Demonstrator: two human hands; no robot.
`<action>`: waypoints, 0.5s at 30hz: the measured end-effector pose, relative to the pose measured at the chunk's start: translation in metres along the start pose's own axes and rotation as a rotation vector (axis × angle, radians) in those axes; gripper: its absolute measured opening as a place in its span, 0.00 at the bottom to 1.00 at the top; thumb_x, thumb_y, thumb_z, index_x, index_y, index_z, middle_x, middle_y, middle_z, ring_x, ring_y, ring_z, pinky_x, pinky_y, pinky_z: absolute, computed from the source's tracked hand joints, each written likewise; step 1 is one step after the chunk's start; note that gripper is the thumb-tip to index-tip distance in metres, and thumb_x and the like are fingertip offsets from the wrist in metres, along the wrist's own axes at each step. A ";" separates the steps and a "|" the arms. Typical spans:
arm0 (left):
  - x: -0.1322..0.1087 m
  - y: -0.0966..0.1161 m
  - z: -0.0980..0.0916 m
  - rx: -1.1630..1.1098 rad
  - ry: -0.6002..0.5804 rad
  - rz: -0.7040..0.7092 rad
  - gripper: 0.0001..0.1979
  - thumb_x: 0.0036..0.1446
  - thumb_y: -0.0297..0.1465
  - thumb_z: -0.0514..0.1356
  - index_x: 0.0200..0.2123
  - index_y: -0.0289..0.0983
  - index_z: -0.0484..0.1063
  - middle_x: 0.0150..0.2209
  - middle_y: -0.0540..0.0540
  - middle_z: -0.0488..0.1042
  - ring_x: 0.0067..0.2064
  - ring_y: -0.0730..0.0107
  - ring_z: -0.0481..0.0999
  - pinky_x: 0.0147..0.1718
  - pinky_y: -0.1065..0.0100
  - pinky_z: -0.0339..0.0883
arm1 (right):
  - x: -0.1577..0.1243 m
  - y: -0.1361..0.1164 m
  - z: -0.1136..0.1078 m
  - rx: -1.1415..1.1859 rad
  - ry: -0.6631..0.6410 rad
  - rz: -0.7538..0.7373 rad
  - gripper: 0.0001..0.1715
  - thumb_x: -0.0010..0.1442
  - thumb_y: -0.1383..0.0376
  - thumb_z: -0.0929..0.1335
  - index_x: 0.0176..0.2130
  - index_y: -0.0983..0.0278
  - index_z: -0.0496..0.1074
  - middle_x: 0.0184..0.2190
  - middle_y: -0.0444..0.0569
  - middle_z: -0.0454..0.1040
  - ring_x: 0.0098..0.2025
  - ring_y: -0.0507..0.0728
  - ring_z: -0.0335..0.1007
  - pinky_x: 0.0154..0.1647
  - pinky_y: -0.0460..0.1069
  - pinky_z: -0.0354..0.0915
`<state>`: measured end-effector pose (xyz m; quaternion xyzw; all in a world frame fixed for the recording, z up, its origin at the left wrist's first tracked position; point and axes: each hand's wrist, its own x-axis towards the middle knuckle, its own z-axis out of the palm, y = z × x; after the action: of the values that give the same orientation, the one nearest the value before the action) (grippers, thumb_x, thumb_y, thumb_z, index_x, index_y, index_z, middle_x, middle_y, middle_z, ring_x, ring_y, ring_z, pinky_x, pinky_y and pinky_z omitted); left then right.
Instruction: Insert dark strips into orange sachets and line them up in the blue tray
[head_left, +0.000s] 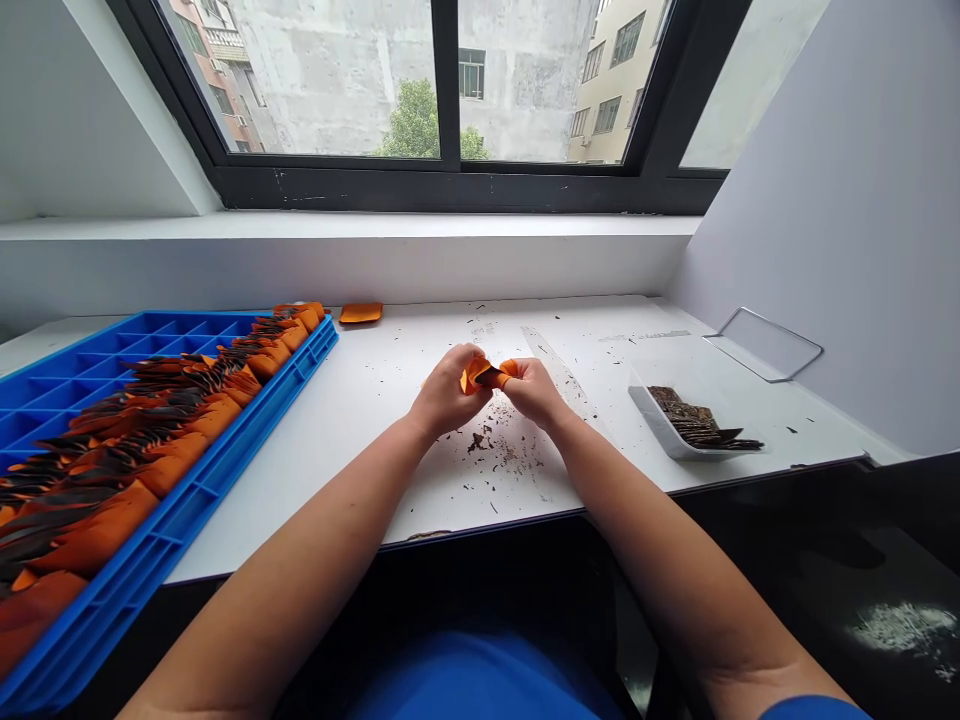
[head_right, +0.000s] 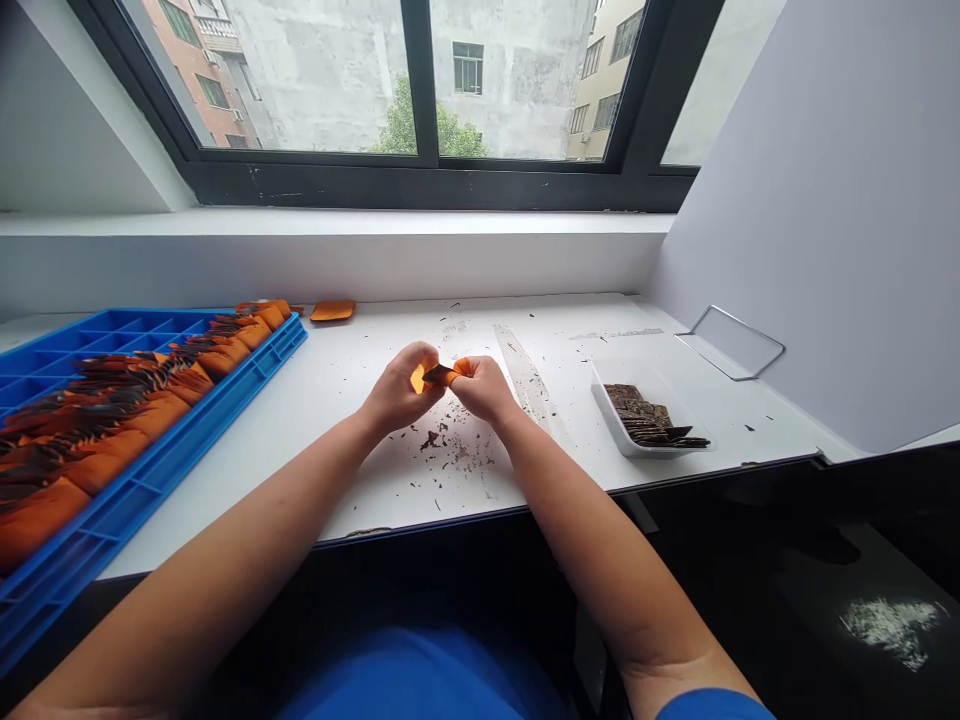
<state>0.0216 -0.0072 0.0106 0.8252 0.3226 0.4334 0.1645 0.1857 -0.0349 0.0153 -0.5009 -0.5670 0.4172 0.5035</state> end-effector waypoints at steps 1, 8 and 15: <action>0.000 -0.001 0.001 -0.018 0.011 -0.018 0.10 0.48 0.24 0.59 0.34 0.40 0.63 0.34 0.50 0.68 0.36 0.67 0.68 0.34 0.66 0.65 | 0.000 -0.001 0.000 0.036 -0.009 -0.001 0.21 0.44 0.58 0.73 0.18 0.61 0.58 0.18 0.38 0.55 0.23 0.49 0.44 0.26 0.48 0.44; -0.001 -0.006 -0.006 -0.150 -0.098 -0.111 0.10 0.49 0.27 0.61 0.35 0.40 0.63 0.33 0.52 0.69 0.31 0.73 0.67 0.31 0.69 0.65 | -0.003 -0.001 0.001 0.058 -0.053 -0.039 0.22 0.49 0.50 0.74 0.20 0.62 0.67 0.21 0.42 0.63 0.27 0.51 0.54 0.30 0.50 0.52; 0.000 -0.018 -0.015 -0.192 -0.010 -0.158 0.08 0.51 0.30 0.64 0.32 0.40 0.67 0.30 0.53 0.71 0.29 0.75 0.70 0.31 0.69 0.69 | -0.018 -0.045 -0.034 -0.249 0.016 -0.159 0.24 0.55 0.44 0.73 0.31 0.62 0.80 0.21 0.45 0.69 0.25 0.52 0.58 0.27 0.50 0.55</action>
<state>0.0022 0.0059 0.0096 0.7799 0.3431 0.4437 0.2780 0.2130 -0.0602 0.0612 -0.5163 -0.6482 0.2985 0.4735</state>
